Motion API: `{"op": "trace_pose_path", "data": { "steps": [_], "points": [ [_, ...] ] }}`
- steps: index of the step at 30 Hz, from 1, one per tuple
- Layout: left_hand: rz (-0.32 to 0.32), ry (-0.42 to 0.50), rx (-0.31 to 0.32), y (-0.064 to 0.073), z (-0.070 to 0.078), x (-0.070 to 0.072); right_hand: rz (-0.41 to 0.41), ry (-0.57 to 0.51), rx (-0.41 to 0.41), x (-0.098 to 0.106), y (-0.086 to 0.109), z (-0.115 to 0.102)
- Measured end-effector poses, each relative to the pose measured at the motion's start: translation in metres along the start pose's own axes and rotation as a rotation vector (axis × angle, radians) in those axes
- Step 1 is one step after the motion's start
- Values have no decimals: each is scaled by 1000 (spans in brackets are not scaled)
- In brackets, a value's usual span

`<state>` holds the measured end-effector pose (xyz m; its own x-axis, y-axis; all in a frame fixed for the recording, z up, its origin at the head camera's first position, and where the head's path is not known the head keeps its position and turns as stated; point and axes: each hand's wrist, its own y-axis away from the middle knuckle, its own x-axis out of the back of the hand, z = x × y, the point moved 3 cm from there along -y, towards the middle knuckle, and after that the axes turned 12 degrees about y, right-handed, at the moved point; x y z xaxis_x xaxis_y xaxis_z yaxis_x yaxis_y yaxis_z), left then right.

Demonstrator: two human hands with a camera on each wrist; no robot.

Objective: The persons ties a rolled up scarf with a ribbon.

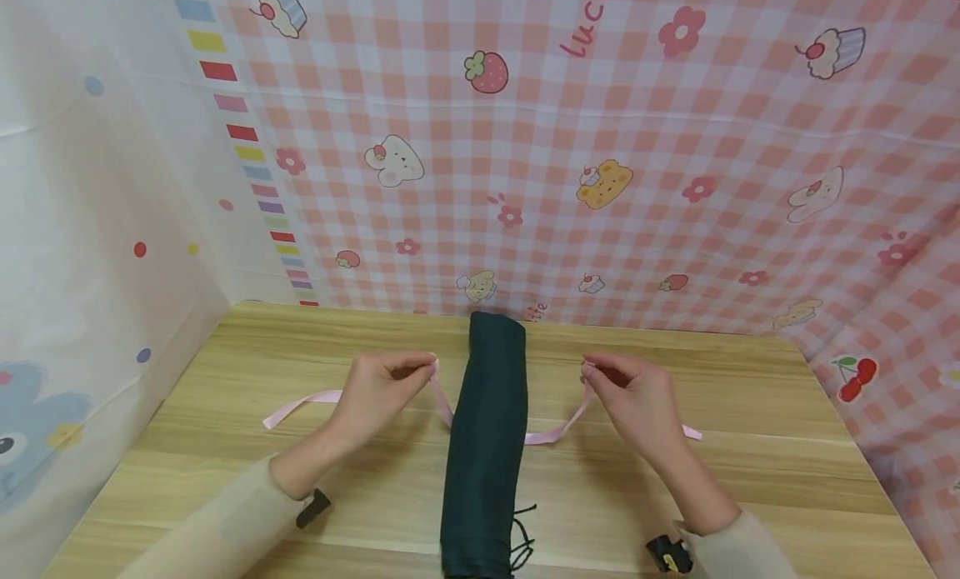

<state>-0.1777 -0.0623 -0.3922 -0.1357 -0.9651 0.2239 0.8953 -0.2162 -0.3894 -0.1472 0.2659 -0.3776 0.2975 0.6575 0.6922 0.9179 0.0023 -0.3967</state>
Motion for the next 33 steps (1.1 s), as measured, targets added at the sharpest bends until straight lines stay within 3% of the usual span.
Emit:
{"op": "trace_pose_path", "data": {
  "steps": [8, 18, 33],
  "points": [
    [28, 66, -22, -3, 6, -7, -21, -52, -35, -17, -12, -19],
    [32, 98, -101, -7, 11, -14, -54, -250, -126, -39, -24, -42],
    [-2, 95, -148, -16, 23, -22, -107, -292, -129, -63, -27, -58]
  ]
}}
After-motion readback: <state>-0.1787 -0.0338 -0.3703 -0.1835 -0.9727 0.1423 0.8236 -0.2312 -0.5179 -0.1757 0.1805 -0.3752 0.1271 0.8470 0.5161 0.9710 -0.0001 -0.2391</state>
